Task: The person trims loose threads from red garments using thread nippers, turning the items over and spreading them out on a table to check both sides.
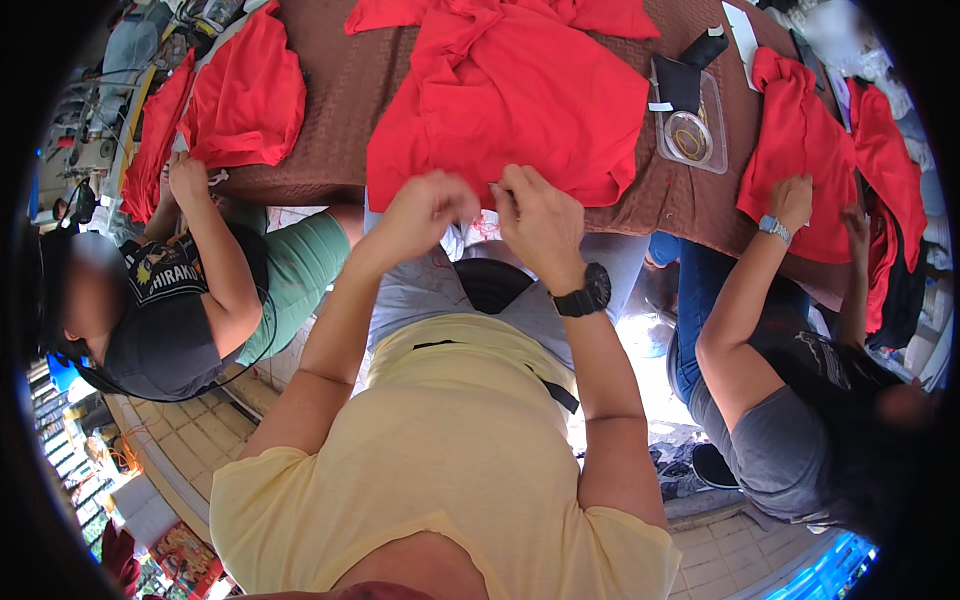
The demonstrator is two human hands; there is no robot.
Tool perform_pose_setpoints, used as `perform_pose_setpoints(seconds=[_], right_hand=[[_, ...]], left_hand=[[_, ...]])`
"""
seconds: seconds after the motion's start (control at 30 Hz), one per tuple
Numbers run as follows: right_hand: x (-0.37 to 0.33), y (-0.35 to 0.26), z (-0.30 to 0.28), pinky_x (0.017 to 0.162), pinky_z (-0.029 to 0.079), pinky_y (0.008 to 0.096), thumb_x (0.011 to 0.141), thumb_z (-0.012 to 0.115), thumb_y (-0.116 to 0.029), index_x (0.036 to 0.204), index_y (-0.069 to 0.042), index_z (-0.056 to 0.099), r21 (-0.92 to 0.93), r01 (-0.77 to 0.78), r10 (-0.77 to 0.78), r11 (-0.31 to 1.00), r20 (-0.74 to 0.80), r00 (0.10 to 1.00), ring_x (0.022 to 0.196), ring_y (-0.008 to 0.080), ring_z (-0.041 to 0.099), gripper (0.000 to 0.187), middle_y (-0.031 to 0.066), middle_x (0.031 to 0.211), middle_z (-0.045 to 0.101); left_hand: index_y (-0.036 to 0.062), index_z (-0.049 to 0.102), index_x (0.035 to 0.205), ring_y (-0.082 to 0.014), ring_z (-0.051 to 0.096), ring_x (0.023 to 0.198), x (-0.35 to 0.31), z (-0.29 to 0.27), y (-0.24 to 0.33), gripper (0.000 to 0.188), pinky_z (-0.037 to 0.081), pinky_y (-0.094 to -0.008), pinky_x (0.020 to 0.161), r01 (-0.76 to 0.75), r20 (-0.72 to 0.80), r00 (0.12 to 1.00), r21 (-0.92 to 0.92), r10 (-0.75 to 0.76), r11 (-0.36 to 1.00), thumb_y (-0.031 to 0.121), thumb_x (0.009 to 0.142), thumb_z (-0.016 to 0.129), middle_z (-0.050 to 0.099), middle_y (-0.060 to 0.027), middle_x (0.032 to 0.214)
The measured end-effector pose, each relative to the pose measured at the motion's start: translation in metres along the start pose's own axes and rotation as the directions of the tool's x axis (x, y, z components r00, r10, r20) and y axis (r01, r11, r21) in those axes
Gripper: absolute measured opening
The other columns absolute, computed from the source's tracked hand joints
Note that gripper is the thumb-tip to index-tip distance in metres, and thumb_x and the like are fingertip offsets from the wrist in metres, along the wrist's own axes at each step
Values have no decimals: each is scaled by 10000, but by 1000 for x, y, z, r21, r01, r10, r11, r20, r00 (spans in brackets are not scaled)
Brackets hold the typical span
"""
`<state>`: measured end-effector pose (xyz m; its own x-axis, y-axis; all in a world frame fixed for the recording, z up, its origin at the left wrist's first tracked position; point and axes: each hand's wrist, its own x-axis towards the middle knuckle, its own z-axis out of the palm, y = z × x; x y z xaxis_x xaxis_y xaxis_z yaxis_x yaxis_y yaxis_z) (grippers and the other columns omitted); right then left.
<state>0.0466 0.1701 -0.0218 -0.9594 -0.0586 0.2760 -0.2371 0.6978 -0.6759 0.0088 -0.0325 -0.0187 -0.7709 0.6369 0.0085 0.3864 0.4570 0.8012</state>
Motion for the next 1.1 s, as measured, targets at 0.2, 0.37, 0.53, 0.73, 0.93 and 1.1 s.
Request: perform_pose_setpoints(seconds=[0.2, 0.37, 0.53, 0.73, 0.93, 1.1], right_hand=[[10, 18, -6, 779, 510, 320, 1013, 617, -213, 1081, 16, 573, 482, -160, 186, 862, -7, 983, 874, 185, 655, 243, 145, 941, 678], [9, 41, 26, 850, 498, 312, 1050, 545, -181, 1156, 7, 539, 622, -247, 312, 743, 4, 950, 946, 159, 638, 215, 117, 1003, 673], [4, 47, 24, 863, 484, 307, 1052, 538, -169, 1155, 4, 530, 703, -280, 348, 654, 49, 936, 933, 147, 617, 201, 90, 998, 671], [1, 30, 6, 744, 511, 354, 1019, 581, -167, 1069, -25, 571, 378, -235, 222, 895, 78, 972, 795, 241, 656, 150, 134, 935, 668], [10, 4, 7, 623, 502, 453, 976, 612, -182, 953, -60, 571, 37, 52, -51, 998, -20, 999, 779, 363, 661, 131, 103, 920, 654], [14, 5, 11, 588, 493, 454, 972, 609, -166, 933, -65, 568, -3, 87, -87, 996, -60, 994, 734, 356, 659, 116, 97, 889, 642]], left_hand=[[-12, 685, 896, -369, 629, 932, 15, -2, 36, 94, 513, -467, 782, 40, -250, 968, 105, -13, 994, 66, 848, 709, 611, -182, 947], [40, 688, 893, -329, 605, 982, 57, 36, -7, 88, 530, -440, 769, 139, -511, 855, 394, 91, 908, 90, 833, 728, 596, -101, 946], [49, 678, 862, -251, 634, 851, 56, 33, -11, 57, 541, -386, 708, 95, -531, 840, 350, 114, 932, 56, 830, 724, 636, -64, 851], [8, 673, 894, -83, 613, 696, 41, 16, -1, 27, 504, -254, 641, 89, -515, 828, -272, -223, 958, 19, 911, 691, 679, -52, 764], [-8, 678, 901, -72, 626, 739, 38, 16, -2, 43, 504, -233, 674, 83, -499, 817, -395, -289, 915, 23, 919, 702, 694, -32, 794], [-13, 686, 910, -76, 634, 765, 39, 13, 0, 44, 510, -240, 710, 79, -485, 822, -422, -299, 903, 23, 915, 711, 703, -38, 817]])
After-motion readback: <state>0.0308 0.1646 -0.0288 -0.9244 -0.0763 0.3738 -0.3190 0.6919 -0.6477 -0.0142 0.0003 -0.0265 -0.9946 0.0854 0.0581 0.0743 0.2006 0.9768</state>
